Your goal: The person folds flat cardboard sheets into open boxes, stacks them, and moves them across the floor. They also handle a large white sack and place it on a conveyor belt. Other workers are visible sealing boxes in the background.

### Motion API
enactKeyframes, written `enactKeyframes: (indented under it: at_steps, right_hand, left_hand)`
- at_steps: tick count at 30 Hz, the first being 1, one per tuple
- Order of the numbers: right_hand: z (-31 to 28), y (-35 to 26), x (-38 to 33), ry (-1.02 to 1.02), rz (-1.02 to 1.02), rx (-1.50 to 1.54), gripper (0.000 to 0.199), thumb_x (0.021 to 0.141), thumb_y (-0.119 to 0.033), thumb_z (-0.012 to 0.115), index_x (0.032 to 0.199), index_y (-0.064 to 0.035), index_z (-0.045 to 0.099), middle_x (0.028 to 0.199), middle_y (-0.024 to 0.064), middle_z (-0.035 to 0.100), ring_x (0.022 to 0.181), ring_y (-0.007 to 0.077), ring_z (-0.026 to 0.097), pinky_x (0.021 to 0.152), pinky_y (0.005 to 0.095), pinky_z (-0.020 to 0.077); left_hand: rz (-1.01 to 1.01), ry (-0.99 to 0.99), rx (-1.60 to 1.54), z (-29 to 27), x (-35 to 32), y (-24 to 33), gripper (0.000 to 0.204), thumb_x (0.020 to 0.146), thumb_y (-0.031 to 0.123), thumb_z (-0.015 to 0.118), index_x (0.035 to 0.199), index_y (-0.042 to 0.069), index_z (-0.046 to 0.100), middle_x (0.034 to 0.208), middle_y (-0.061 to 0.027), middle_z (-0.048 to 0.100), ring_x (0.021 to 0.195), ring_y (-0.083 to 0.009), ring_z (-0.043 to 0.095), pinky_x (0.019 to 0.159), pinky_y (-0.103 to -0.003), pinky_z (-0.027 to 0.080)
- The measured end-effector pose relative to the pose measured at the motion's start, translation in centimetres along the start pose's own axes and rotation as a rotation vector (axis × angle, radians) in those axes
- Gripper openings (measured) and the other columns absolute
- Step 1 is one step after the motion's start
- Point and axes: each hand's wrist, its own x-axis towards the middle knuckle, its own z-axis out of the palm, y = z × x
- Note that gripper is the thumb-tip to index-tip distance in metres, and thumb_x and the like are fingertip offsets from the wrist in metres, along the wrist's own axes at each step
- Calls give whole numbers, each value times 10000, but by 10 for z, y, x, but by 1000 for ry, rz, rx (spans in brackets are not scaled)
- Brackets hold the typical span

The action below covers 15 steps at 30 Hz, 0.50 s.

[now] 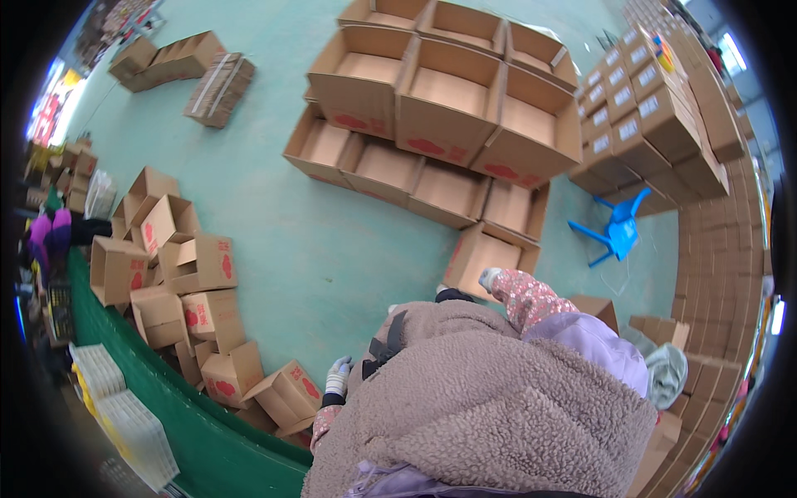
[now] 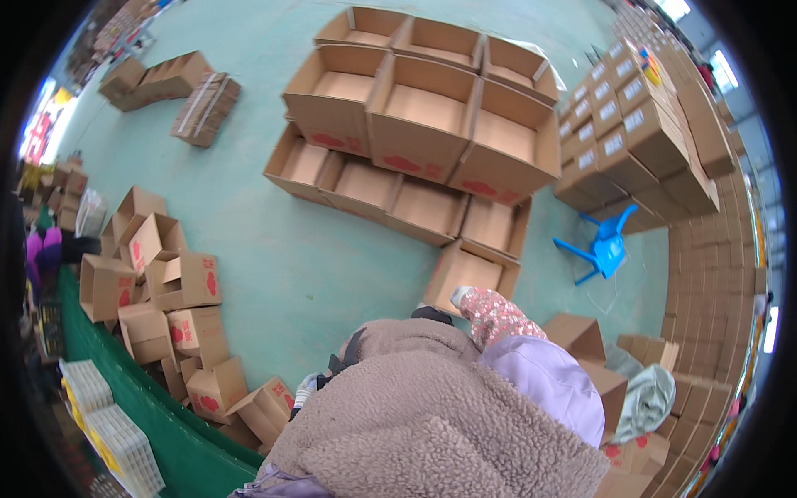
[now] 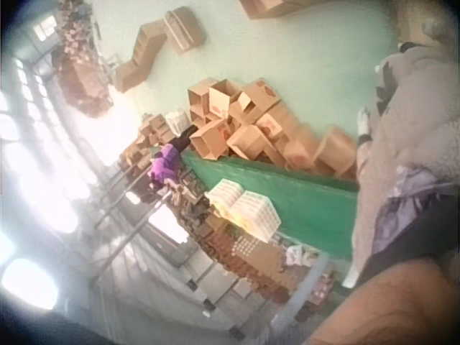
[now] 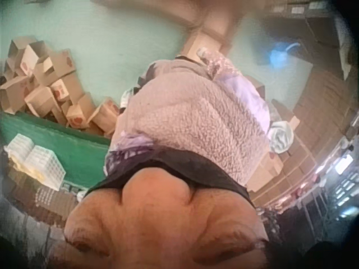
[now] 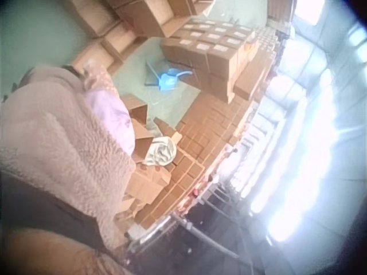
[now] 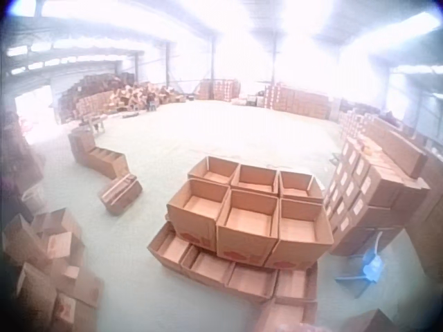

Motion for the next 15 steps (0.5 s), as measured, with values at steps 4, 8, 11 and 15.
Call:
enactKeyframes:
  at_steps: [4,8,11,15]
  right_hand:
    - [-7,-59,13,-134,-107,91,228,779,-253,496,859,-69,603,629,62,605,544,162,578,531,319,468]
    - [-19,-127,25,-103,-229,286,223,778,-222,502,904,-59,588,653,64,602,560,156,574,514,299,464]
    - [-34,-170,47,-87,-288,186,230,745,-236,542,889,-71,612,688,66,612,583,167,582,542,304,474]
    - [-50,-215,92,-53,-200,21,207,693,-295,578,786,-121,640,731,63,632,663,195,601,611,334,476]
  left_hand:
    - [-28,151,-186,-39,5,22,355,828,128,381,1151,8,465,893,-113,611,757,-162,553,656,-267,425]
    - [-66,221,-172,-77,43,78,396,877,253,373,1186,7,406,857,-128,600,718,-196,590,690,-290,456]
    - [127,160,-107,-111,84,134,406,884,272,369,1202,20,397,845,-128,605,666,-188,587,681,-289,458]
    - [355,167,-53,-160,162,186,379,872,181,388,1215,17,385,896,-134,596,732,-193,582,748,-322,454]
